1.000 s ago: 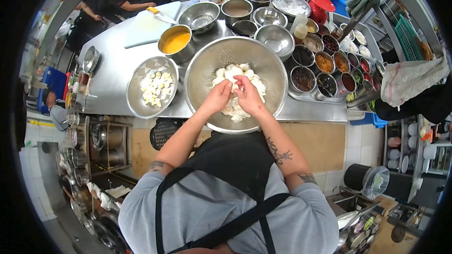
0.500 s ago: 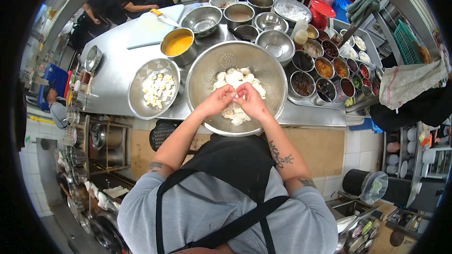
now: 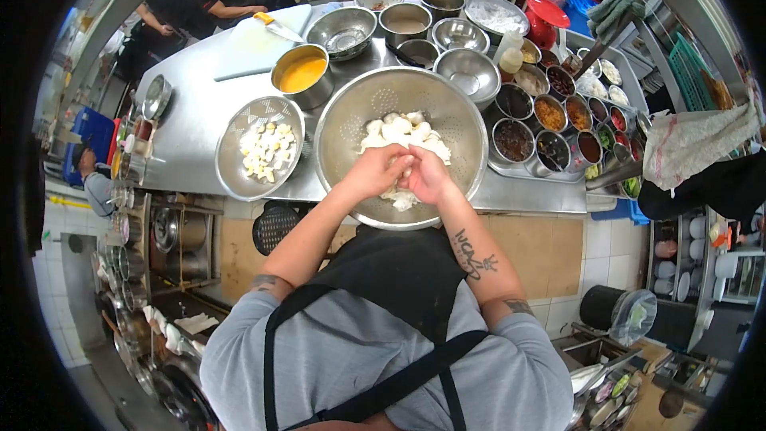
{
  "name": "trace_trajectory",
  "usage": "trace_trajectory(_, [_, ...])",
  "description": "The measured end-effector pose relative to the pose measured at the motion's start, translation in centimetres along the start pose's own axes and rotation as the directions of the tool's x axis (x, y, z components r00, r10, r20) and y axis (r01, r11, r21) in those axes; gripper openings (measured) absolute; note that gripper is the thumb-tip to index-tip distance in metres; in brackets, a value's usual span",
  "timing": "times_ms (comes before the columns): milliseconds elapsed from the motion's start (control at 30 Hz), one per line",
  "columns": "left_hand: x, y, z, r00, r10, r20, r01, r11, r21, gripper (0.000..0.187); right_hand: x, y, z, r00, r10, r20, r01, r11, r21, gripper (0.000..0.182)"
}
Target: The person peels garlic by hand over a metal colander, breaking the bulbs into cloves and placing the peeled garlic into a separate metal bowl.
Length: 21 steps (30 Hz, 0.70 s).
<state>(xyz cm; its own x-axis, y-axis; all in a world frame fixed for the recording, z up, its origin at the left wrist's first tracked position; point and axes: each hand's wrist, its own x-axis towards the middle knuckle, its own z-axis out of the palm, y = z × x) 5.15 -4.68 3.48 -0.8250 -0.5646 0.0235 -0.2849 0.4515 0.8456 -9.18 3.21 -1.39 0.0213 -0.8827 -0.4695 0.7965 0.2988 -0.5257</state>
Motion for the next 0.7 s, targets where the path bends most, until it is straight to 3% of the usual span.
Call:
trace_trajectory(67, [0.1,0.2,0.1,0.999,0.045,-0.016,-0.044,0.998,0.046,0.027,-0.8,-0.1,2.5,0.997,0.005,-0.079,0.001,0.997,0.081,0.035])
trace_trajectory(167, [0.3,0.9,0.1,1.000,0.006,-0.027,-0.008,0.998,-0.062,0.023,1.2,0.5,-0.2,0.999,-0.010,0.040,0.004,0.989,0.148,0.033])
trace_trajectory(233, [0.3,1.7,-0.2,0.994,-0.097,0.049,0.104,0.979,-0.174,0.023,-0.8,-0.4,4.2,0.987,-0.020,-0.158,0.054,0.975,0.216,0.034])
trace_trajectory(267, [0.4,1.3,0.2,0.997,-0.080,0.013,0.081,0.985,-0.153,0.024,-1.5,-0.7,5.8,0.967,-0.017,-0.254,0.081,0.966,0.247,0.035])
trace_trajectory(333, [0.6,0.4,1.2,0.997,-0.042,-0.063,0.035,0.994,-0.108,0.031,-0.1,0.3,3.7,0.959,-0.044,-0.281,0.115,0.964,0.241,0.035])
trace_trajectory(367, [0.6,0.3,1.3,0.995,-0.091,-0.045,0.077,0.965,-0.251,0.032,0.8,0.7,2.3,0.954,-0.060,-0.295,0.134,0.962,0.237,0.035])
trace_trajectory(433, [0.3,0.6,1.1,0.984,-0.180,0.014,0.161,0.841,-0.517,0.034,0.9,0.5,-0.3,0.972,-0.103,-0.210,0.150,0.965,0.218,0.035])
trace_trajectory(533, [0.5,-2.6,0.6,0.984,-0.180,0.020,0.177,0.939,-0.296,0.030,0.5,0.0,-1.1,0.964,-0.157,-0.213,0.188,0.973,0.137,0.036])
trace_trajectory(600, [0.2,-3.4,0.3,0.964,-0.248,0.096,0.264,0.852,-0.452,0.022,-0.6,-1.0,0.8,0.947,-0.199,-0.251,0.212,0.977,0.025,0.037])
trace_trajectory(667, [-0.1,-2.7,-0.3,0.920,-0.336,0.200,0.390,0.764,-0.513,0.027,-1.6,-1.6,3.1,0.926,-0.253,-0.281,0.226,0.966,-0.125,0.038])
trace_trajectory(700, [-0.1,-3.0,-0.1,0.933,-0.313,0.176,0.359,0.806,-0.471,0.031,-1.5,-1.4,2.6,0.936,-0.262,-0.233,0.229,0.960,-0.160,0.038])
